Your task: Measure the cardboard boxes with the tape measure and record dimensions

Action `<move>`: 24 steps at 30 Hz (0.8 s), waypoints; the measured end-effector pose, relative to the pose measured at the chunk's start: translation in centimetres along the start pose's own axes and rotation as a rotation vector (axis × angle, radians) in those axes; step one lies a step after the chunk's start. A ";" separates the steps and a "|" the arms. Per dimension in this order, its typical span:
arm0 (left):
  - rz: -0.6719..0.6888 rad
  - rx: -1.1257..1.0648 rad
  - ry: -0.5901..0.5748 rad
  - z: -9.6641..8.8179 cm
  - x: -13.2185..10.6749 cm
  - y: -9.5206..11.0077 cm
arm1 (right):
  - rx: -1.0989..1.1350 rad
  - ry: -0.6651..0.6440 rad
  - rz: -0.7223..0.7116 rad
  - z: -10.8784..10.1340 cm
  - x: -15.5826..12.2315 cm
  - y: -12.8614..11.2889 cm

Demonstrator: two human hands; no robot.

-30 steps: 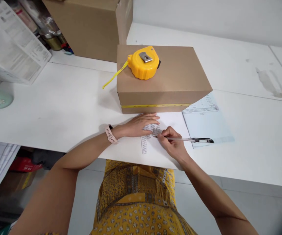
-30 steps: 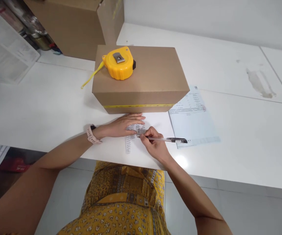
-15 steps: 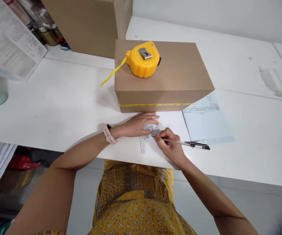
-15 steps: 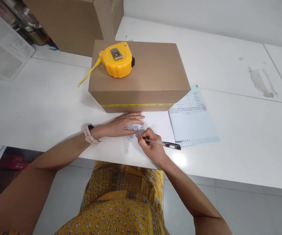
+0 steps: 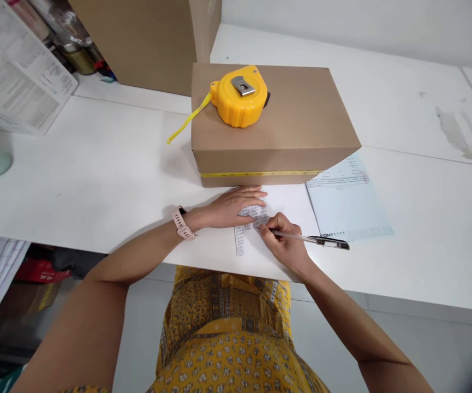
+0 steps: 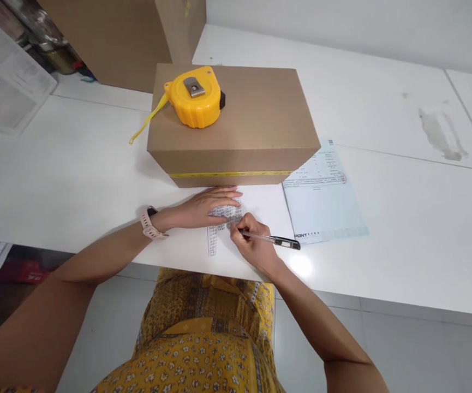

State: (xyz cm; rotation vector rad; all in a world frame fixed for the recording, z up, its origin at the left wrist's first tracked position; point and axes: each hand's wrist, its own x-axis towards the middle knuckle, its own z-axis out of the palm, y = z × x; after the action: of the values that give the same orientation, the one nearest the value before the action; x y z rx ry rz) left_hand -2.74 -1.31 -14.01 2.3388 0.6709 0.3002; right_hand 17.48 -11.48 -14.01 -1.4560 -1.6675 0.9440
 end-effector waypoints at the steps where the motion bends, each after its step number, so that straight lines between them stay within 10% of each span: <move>1: 0.001 0.001 -0.001 0.0 0.0 0.0 | 0.006 -0.005 0.004 0.0 0.0 0.0; 24: -0.002 -0.011 -0.001 -0.1 0.0 0.0 | 0.017 0.020 0.025 -0.1 0.2 -0.3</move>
State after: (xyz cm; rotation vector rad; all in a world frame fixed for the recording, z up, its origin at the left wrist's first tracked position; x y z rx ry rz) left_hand -2.79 -1.30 -13.96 2.3278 0.6695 0.3016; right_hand 17.43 -11.32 -13.74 -1.4731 -1.6265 0.9525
